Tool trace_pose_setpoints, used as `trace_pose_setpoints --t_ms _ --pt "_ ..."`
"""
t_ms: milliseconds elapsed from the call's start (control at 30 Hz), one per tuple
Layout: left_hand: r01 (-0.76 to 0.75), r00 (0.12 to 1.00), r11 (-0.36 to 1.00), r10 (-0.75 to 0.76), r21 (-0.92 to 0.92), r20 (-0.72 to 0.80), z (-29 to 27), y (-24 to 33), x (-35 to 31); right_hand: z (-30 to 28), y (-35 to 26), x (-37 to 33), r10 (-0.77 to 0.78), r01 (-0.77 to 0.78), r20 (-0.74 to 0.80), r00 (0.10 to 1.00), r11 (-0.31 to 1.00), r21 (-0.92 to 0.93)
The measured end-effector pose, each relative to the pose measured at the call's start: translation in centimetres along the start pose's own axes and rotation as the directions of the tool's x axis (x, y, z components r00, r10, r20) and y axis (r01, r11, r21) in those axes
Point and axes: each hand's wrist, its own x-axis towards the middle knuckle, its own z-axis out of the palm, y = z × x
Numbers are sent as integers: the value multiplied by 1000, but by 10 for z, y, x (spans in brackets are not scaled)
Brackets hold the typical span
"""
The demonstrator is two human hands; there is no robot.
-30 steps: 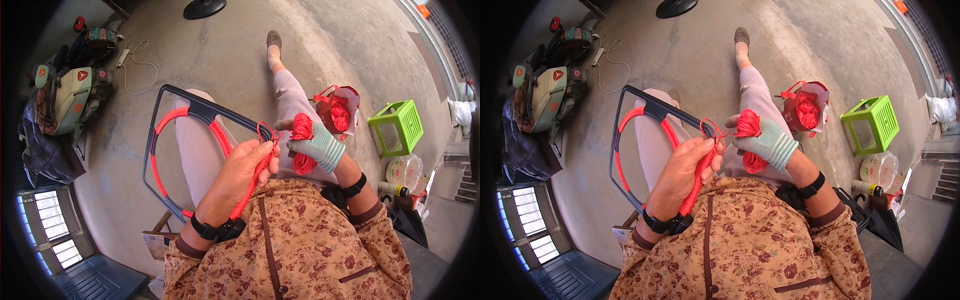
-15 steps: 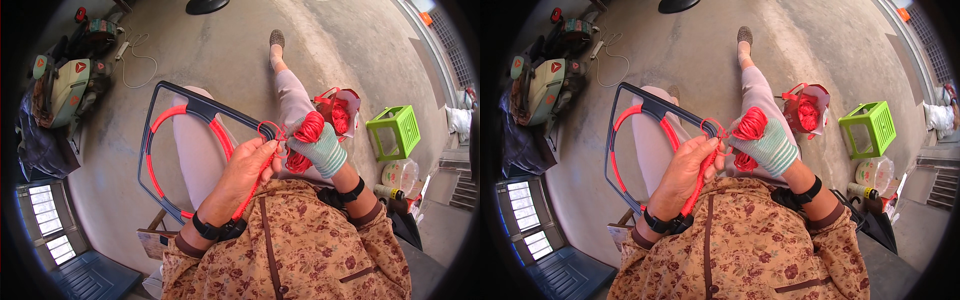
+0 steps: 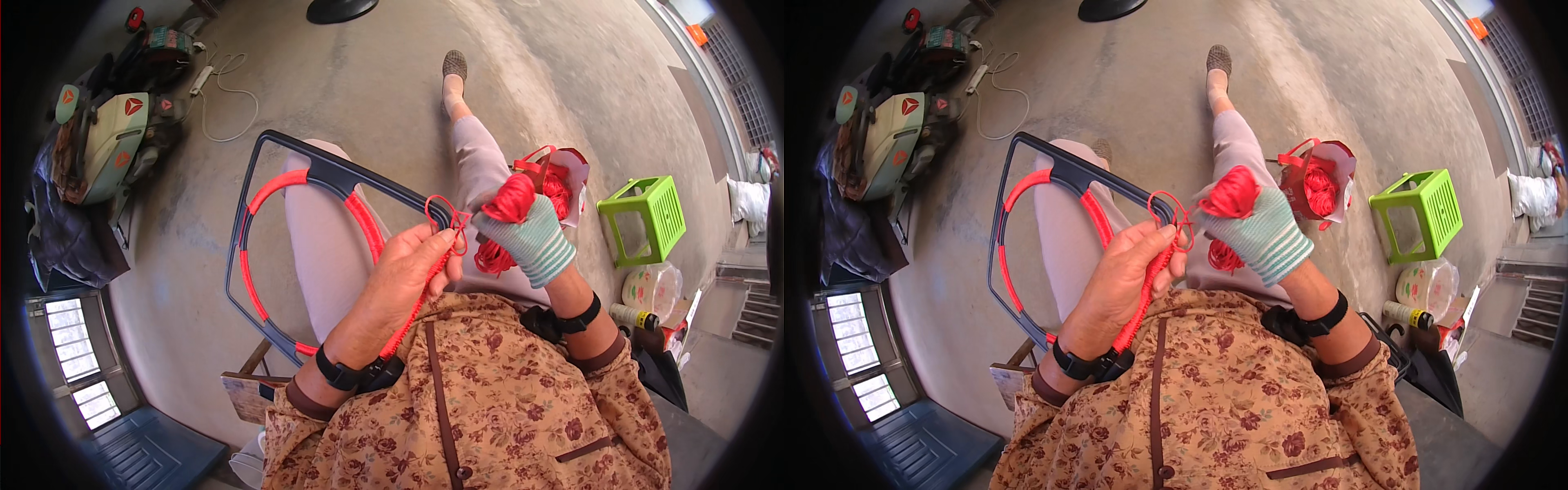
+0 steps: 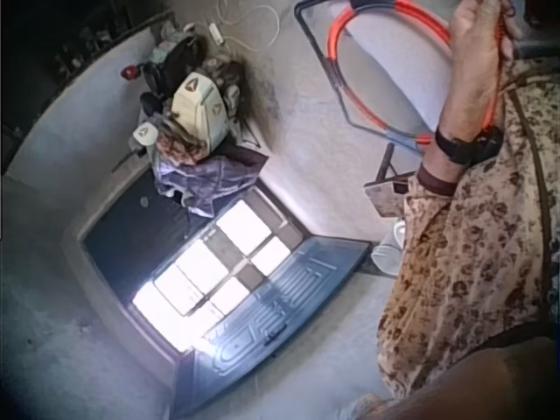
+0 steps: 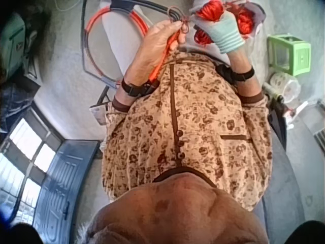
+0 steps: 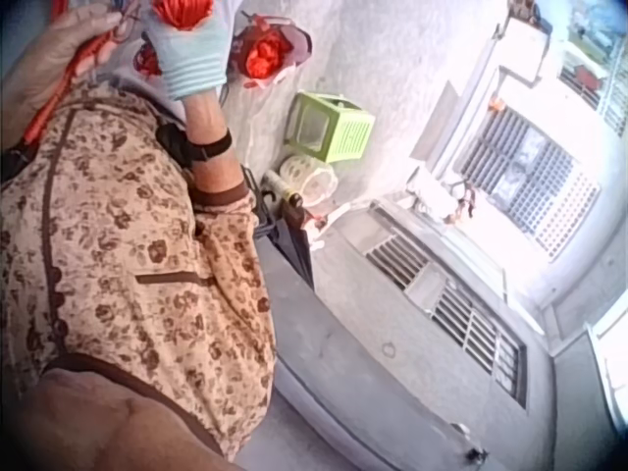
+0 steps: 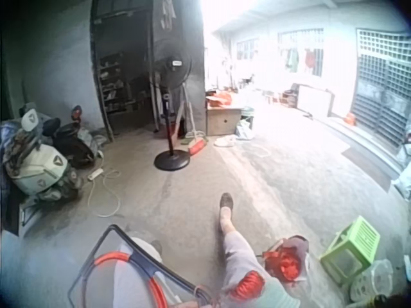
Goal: The person wraps a red cord around a black frame by hand, repeatedly looping and tightening the cord. They pick up a bundle of red cord from a bag to continue the wrapping process.
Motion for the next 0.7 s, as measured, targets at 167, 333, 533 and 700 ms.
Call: trace_pose_setpoints --t_ms 167,333,533,700 --pt "-4 1000 1000 4 7 0 0 0 1 2 -2 5 22 -17 71 997 997 -74" --pt "3 1000 997 -1 -77 20 -3 -3 3 3 6 8 110 -126 98 989 977 174" --pt "-11 1000 998 12 -69 15 -3 -1 4 1 8 8 96 -114 114 989 980 165" --pt "-10 1000 999 11 -51 24 -4 -2 3 8 -1 -3 -27 29 98 995 999 -22"
